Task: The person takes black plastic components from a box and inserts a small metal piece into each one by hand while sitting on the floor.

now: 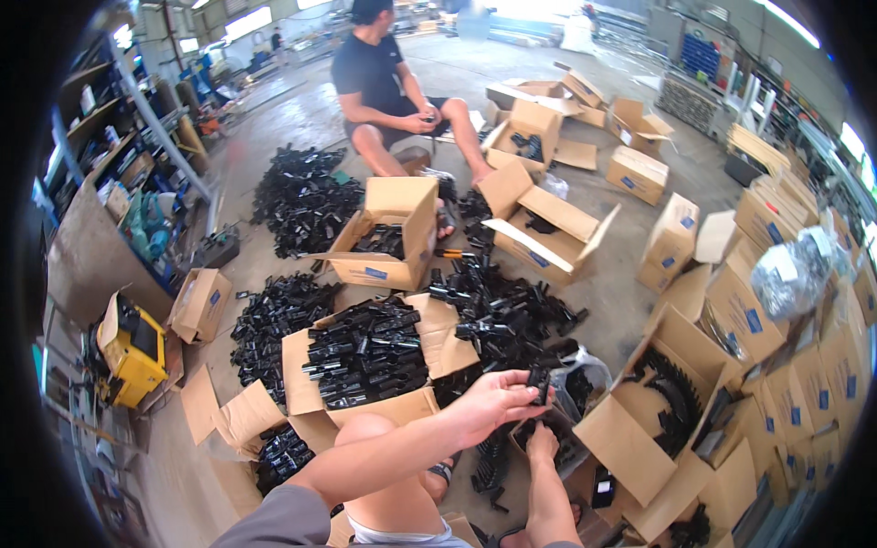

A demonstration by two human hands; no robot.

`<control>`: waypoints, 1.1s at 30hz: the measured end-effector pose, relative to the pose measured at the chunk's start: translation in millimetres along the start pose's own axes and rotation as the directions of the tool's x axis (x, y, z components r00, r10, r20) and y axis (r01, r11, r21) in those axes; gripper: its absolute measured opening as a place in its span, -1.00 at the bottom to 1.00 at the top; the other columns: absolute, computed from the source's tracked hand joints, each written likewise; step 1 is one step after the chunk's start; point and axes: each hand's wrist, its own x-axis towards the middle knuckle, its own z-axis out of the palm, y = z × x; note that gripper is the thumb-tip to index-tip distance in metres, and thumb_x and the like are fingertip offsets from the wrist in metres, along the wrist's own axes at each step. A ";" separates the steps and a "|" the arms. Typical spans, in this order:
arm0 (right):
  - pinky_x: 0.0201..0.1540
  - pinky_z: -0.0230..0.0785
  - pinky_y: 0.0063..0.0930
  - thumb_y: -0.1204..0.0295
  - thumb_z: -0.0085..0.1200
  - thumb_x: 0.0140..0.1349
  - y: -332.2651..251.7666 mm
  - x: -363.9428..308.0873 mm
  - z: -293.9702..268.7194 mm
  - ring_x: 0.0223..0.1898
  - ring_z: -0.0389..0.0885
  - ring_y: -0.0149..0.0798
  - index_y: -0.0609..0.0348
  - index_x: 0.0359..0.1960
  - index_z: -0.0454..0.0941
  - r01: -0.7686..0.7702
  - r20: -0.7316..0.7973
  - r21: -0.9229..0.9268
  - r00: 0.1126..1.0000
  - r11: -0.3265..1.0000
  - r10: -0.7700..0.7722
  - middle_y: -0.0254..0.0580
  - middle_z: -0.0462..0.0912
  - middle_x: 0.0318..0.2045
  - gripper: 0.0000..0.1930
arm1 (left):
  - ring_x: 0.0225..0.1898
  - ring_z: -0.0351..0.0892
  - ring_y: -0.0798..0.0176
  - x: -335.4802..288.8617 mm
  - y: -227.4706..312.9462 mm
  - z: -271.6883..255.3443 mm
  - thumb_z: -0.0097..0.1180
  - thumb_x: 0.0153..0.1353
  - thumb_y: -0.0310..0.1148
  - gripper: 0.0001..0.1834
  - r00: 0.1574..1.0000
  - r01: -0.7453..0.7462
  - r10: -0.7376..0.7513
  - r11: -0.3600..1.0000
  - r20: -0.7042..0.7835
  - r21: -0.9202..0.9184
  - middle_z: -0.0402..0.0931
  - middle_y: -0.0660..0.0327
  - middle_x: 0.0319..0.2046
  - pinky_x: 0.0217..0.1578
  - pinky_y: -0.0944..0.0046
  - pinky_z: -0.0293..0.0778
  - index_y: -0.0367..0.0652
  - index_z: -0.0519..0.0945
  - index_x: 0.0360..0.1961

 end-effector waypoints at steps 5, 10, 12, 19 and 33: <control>0.07 0.55 0.06 0.42 0.15 0.31 -4.4 3.3 0.7 0.00 0.70 0.22 0.12 0.03 0.58 0.027 0.038 -0.002 0.999 1.000 -0.027 0.12 0.73 -0.08 -0.73 | 0.07 0.64 0.27 6.4 -7.1 -1.2 0.09 0.45 -0.54 -0.66 1.000 0.016 -0.016 1.000 0.007 0.019 0.62 0.14 0.04 0.18 0.25 0.59 -0.34 0.49 0.21; 0.03 0.50 0.06 0.42 0.13 0.33 -23.9 -16.6 -19.4 -0.09 0.71 0.24 0.26 -0.13 0.63 0.015 -0.247 0.414 0.964 0.910 0.097 0.14 0.75 -0.21 -0.82 | 0.11 0.63 0.26 6.2 -5.7 -3.4 0.10 0.45 -0.51 -0.60 1.000 -0.029 0.029 0.999 -0.005 0.018 0.62 0.16 0.06 0.17 0.24 0.59 -0.33 0.43 0.27; -0.04 0.54 -0.07 0.42 0.18 0.31 -36.0 -23.1 -47.6 -0.17 0.75 0.11 0.26 -0.10 0.67 0.152 -0.398 0.542 0.912 0.826 0.093 0.12 0.76 -0.26 -0.79 | 0.06 0.66 0.22 5.1 -5.8 -3.2 0.18 0.42 -0.47 -0.45 0.996 -0.065 0.065 0.998 -0.061 0.005 0.62 0.10 0.05 0.14 0.22 0.60 -0.40 0.29 0.34; -0.07 0.55 -0.58 0.61 0.24 0.35 -138.7 -85.4 -238.5 -0.15 0.67 -0.46 0.34 -0.03 0.67 0.496 -0.534 0.825 0.841 0.270 0.085 -0.23 0.73 -0.14 -0.81 | 0.04 0.65 0.34 0.5 -5.0 0.0 0.18 0.39 -0.53 -0.50 0.950 -0.238 0.252 0.967 -0.184 0.093 0.65 0.16 0.05 0.09 0.28 0.60 -0.33 0.39 0.31; -0.34 0.41 -0.68 0.51 0.33 0.30 -181.4 -97.3 -265.8 -0.34 0.60 -0.59 0.26 -0.09 0.75 0.485 -0.504 0.864 0.839 0.138 0.206 -0.36 0.76 -0.29 -0.82 | 0.03 0.62 0.45 -0.8 -11.9 18.2 0.14 0.41 -0.57 -0.55 0.915 -0.346 0.369 0.926 -0.164 0.149 0.66 0.21 0.08 0.05 0.37 0.57 -0.30 0.42 0.30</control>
